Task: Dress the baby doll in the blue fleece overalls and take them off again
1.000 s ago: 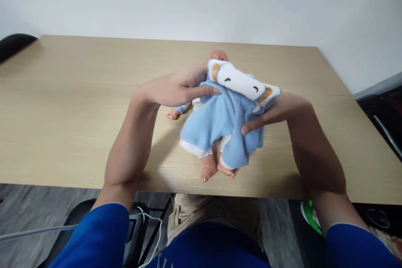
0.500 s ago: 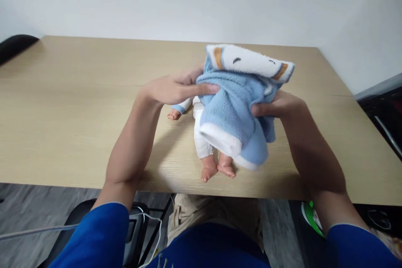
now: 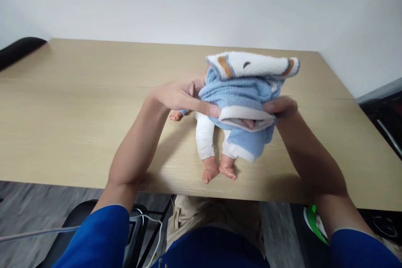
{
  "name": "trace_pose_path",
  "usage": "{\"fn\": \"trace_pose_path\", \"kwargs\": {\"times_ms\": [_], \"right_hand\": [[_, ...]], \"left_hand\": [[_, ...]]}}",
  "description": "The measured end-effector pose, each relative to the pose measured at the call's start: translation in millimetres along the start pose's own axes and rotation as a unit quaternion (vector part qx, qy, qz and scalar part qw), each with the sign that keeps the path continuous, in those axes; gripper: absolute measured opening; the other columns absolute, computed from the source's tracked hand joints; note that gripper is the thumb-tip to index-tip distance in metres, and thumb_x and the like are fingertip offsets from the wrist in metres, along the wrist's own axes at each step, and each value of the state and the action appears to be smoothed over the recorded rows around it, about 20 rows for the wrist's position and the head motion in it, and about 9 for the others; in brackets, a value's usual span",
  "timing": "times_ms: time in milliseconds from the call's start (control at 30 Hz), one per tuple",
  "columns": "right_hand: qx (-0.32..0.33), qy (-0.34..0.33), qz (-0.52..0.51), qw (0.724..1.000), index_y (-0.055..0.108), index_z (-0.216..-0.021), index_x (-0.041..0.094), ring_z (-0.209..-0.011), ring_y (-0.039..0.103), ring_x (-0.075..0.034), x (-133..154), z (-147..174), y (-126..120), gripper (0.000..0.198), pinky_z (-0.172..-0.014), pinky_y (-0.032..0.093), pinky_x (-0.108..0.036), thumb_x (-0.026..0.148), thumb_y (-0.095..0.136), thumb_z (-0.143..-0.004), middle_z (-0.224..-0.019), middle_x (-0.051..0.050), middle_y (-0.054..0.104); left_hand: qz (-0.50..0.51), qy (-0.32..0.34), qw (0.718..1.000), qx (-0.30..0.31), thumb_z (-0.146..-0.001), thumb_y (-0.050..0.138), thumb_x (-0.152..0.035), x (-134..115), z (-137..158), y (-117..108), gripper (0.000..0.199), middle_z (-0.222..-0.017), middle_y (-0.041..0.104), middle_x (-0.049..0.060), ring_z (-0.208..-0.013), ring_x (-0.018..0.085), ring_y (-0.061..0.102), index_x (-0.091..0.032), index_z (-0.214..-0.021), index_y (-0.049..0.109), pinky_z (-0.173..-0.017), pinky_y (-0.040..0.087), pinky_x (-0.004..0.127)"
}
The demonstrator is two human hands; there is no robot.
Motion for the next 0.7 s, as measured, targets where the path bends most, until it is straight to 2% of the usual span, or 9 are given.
{"fn": "trace_pose_path", "kwargs": {"times_ms": [67,133,233,333,400,467,567,633,700], "right_hand": [[0.052,0.001,-0.035,0.998,0.079,-0.091,0.029,-0.114,0.091,-0.043,9,3,12,0.091,-0.094,0.078,-0.056,0.112,0.087,-0.057,-0.094,-0.008,0.086],[0.091,-0.013,-0.056,0.994,0.081,-0.097,0.031,-0.118,0.091,-0.044,24,10,19,0.091,-0.100,0.079,-0.059,0.108,0.098,-0.051,-0.094,-0.005,0.085],[0.075,-0.040,-0.041,0.996,0.084,-0.107,0.035,-0.131,0.089,-0.044,46,26,22,0.082,-0.113,0.077,-0.059,0.089,0.114,-0.052,-0.099,-0.002,0.087],[0.039,-0.041,-0.059,0.997,0.086,-0.128,0.034,-0.146,0.085,-0.039,56,46,25,0.063,-0.133,0.068,-0.058,0.059,0.113,-0.076,-0.121,-0.004,0.091],[-0.018,-0.033,-0.093,0.995,0.085,-0.132,0.032,-0.152,0.082,-0.037,53,57,25,0.055,-0.140,0.063,-0.056,0.046,0.104,-0.082,-0.133,-0.005,0.091],[-0.067,-0.018,-0.106,0.992,0.084,-0.125,0.030,-0.153,0.082,-0.036,47,65,27,0.046,-0.139,0.063,-0.054,0.039,0.095,-0.081,-0.133,-0.005,0.092],[-0.080,0.010,-0.067,0.995,0.082,-0.117,0.029,-0.141,0.086,-0.037,40,75,35,0.034,-0.126,0.071,-0.052,0.038,0.087,-0.085,-0.122,-0.006,0.092],[-0.083,0.014,-0.026,0.996,0.082,-0.118,0.028,-0.129,0.089,-0.038,39,85,40,0.032,-0.115,0.075,-0.052,0.039,0.087,-0.088,-0.117,-0.007,0.091],[-0.084,0.011,0.026,0.996,0.081,-0.120,0.028,-0.115,0.089,-0.037,38,97,44,0.036,-0.105,0.077,-0.053,0.039,0.089,-0.087,-0.112,-0.007,0.091]], "left_hand": [[0.030,-0.017,0.999,0.005,-0.072,0.116,-0.080,1,6,7,0.068,-0.078,0.078,0.006,-0.082,0.031,0.086,-0.027,-0.092,0.080,-0.062,0.070,0.036],[0.042,-0.019,0.998,-0.037,-0.080,0.111,-0.081,1,15,9,0.064,-0.078,0.077,0.006,-0.080,0.030,0.085,-0.027,-0.094,0.080,-0.062,0.069,0.036],[0.033,-0.007,0.995,-0.093,-0.088,0.103,-0.081,-2,27,15,0.059,-0.080,0.076,0.006,-0.087,0.032,0.086,-0.027,-0.095,0.080,-0.075,0.074,0.042],[0.038,0.004,0.992,-0.117,-0.095,0.094,-0.081,-8,32,32,0.058,-0.081,0.075,0.007,-0.091,0.033,0.084,-0.026,-0.087,0.075,-0.081,0.075,0.044],[0.047,0.010,0.989,-0.140,-0.098,0.093,-0.075,-11,32,46,0.055,-0.084,0.076,0.006,-0.094,0.030,0.084,-0.025,-0.086,0.073,-0.087,0.075,0.043],[0.049,0.018,0.983,-0.175,-0.095,0.099,-0.069,-14,34,61,0.050,-0.093,0.081,0.005,-0.103,0.030,0.085,-0.025,-0.095,0.078,-0.097,0.075,0.043],[0.062,0.010,0.969,-0.240,-0.087,0.109,-0.065,-11,45,90,0.057,-0.115,0.090,0.009,-0.124,0.035,0.088,-0.023,-0.118,0.085,-0.112,0.075,0.048],[0.081,-0.025,0.953,-0.292,-0.087,0.109,-0.062,-2,60,111,0.058,-0.123,0.092,0.011,-0.129,0.037,0.089,-0.022,-0.121,0.085,-0.114,0.076,0.050],[0.090,-0.081,0.932,-0.343,-0.088,0.106,-0.058,11,80,133,0.050,-0.119,0.093,0.012,-0.121,0.037,0.090,-0.022,-0.114,0.083,-0.107,0.077,0.050]]}}
Point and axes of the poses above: each hand's wrist, its own z-axis away from the middle knuckle, its own y-axis out of the palm, x = y × z, the point moved 7 cm from there along -z, towards the middle knuckle
